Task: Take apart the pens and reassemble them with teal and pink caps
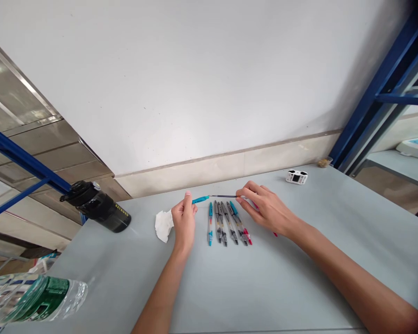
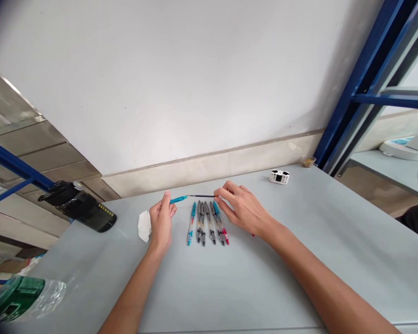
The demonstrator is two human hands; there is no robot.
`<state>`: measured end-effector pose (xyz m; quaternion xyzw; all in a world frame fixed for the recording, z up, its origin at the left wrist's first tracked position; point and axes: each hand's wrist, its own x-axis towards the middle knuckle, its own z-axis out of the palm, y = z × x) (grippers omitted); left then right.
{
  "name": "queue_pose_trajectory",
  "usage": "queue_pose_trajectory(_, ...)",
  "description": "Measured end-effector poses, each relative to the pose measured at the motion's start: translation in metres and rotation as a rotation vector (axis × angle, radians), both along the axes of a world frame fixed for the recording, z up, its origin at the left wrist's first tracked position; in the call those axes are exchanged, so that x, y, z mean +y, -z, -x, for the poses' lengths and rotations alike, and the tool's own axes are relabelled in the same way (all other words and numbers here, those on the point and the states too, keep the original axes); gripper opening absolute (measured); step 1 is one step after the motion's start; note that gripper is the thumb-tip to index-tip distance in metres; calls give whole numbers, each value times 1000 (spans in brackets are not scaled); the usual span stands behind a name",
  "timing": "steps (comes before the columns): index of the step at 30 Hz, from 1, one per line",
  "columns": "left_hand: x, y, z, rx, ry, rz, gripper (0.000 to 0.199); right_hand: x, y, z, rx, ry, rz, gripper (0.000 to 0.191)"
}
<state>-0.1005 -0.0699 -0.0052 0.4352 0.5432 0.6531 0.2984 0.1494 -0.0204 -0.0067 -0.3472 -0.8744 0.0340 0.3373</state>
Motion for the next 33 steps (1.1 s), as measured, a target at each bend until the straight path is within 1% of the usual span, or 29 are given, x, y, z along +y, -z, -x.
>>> queue_pose_trajectory(11,1,1,-4,-52,8,15,70,0,0,-1,-11,-7,16,26)
queue_pose_trajectory(18,-2,-2,-4,74,7,4,70,0,2,-2,-48,-32,-19,27)
queue_pose_trajectory(22,-3,-3,-6,120,68,-11,64,0,3,-3,-61,-44,0,26)
queue_pose_trajectory(25,-3,-2,-6,134,83,-15,60,0,2,-2,-61,-47,17,26)
queue_pose_trajectory(28,-4,-2,-8,213,101,5,56,-2,1,-1,-60,-63,29,27)
queue_pose_trajectory(33,-7,2,-16,294,243,30,44,-5,1,3,-36,-92,92,28)
